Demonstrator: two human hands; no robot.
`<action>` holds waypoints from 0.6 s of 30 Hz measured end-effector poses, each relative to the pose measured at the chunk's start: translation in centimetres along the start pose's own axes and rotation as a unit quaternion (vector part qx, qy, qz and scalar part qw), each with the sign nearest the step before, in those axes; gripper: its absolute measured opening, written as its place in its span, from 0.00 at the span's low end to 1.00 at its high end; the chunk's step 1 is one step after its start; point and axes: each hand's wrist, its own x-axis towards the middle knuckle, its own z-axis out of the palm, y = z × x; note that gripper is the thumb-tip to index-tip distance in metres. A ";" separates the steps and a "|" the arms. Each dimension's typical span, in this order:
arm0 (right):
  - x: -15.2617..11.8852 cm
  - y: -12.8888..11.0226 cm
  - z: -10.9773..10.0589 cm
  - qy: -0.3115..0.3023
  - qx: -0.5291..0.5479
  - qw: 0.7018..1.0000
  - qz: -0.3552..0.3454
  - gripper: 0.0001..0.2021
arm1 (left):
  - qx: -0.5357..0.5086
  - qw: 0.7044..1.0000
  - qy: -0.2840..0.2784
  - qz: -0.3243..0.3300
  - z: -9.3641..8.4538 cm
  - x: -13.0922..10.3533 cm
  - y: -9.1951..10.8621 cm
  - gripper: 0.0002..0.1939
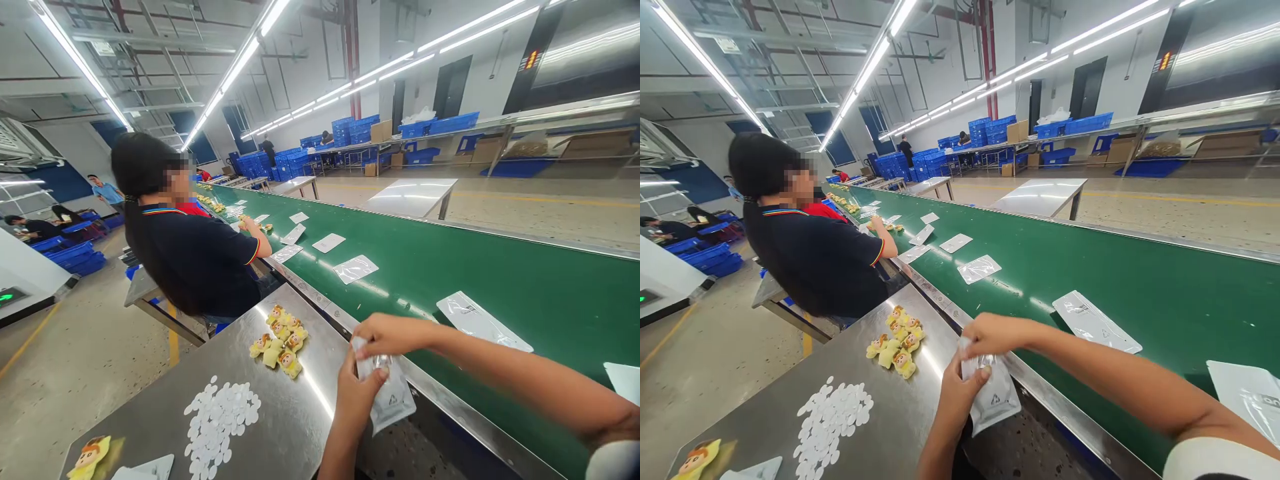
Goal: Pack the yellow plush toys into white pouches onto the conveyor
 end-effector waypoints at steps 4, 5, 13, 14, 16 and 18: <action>1.9 6.9 -4.1 -0.023 -0.059 0.987 0.149 0.10 | -0.049 0.997 0.042 -0.030 -0.9 0.1 -1.8 0.43; 2.6 8.6 -5.0 -0.018 -0.077 0.979 0.186 0.09 | -0.050 0.996 0.069 -0.036 -1.4 0.1 -2.4 0.43; 9.8 11.8 -1.4 0.103 -0.128 0.937 0.308 0.27 | -0.015 0.996 0.074 -0.049 -4.3 -0.1 -3.3 0.29; 10.4 11.3 -0.1 0.114 -0.125 0.935 0.311 0.28 | -0.007 0.996 0.077 -0.053 -4.4 -0.2 -2.9 0.28; 10.7 10.3 2.0 0.131 -0.118 0.936 0.306 0.23 | 0.009 0.994 0.087 -0.064 -4.6 -0.2 -2.5 0.27; 10.2 9.2 3.4 0.140 -0.108 0.944 0.278 0.16 | 0.015 0.993 0.092 -0.069 -4.7 0.0 -2.4 0.27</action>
